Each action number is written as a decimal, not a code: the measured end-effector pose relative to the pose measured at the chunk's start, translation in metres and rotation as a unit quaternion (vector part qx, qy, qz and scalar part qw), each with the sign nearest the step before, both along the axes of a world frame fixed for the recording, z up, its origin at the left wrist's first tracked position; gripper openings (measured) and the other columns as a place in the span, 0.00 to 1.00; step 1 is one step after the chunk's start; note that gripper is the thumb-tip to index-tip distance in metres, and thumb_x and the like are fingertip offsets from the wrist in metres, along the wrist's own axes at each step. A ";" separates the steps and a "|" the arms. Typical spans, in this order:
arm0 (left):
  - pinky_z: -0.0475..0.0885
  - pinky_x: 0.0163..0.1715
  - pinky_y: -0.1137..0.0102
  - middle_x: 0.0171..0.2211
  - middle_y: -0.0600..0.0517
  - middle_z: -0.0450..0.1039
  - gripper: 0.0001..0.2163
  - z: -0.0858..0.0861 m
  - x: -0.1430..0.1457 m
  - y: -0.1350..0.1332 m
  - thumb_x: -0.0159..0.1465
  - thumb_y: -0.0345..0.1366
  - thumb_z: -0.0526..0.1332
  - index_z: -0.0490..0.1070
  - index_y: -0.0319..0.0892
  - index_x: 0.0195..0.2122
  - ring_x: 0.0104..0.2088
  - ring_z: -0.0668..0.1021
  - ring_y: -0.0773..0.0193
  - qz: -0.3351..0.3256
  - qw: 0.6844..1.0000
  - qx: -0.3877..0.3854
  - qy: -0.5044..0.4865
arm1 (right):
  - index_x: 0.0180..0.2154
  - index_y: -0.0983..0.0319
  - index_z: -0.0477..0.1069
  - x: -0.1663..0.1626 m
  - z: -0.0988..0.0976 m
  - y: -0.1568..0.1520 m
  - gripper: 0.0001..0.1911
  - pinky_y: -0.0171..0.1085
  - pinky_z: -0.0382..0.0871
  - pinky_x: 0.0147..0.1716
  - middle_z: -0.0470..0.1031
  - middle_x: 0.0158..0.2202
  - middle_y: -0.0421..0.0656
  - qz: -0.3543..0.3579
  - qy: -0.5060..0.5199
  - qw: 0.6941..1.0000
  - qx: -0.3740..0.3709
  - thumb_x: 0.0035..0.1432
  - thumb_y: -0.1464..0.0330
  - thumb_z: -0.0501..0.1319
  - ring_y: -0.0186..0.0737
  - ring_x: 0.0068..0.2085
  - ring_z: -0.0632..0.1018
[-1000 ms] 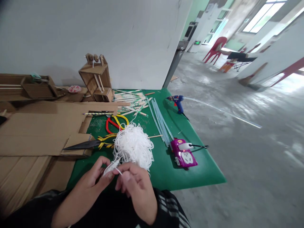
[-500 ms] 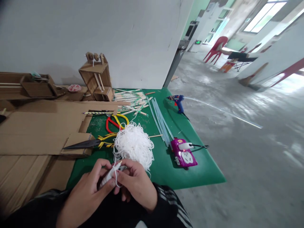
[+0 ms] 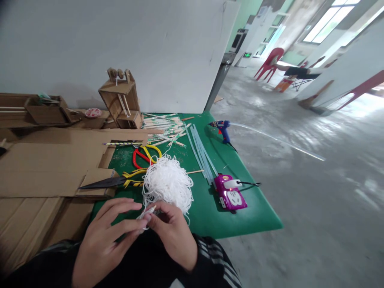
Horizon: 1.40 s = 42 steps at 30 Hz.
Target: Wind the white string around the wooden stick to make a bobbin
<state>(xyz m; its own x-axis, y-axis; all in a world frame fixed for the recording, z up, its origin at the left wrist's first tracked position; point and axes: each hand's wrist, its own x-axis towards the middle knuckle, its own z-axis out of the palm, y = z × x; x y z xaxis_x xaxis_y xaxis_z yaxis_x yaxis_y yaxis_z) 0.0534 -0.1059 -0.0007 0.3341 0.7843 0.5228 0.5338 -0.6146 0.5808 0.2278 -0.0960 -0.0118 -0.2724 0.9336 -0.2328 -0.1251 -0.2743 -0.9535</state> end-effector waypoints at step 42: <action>0.69 0.28 0.72 0.29 0.54 0.72 0.17 0.032 0.009 0.030 0.62 0.43 0.63 0.69 0.41 0.49 0.28 0.72 0.65 -0.128 0.871 -0.443 -0.170 | 0.48 0.61 0.72 -0.001 0.063 0.021 0.20 0.27 0.67 0.16 0.70 0.27 0.39 0.035 -0.056 0.997 0.028 0.60 0.55 0.61 0.29 0.20 0.69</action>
<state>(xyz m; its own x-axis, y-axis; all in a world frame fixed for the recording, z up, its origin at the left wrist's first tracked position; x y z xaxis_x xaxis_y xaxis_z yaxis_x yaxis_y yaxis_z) 0.0621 -0.0763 0.0318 0.5015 0.8527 -0.1461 0.1502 0.0805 0.9854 0.2272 -0.0748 0.0516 -0.3133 0.9255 -0.2129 0.0012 -0.2238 -0.9746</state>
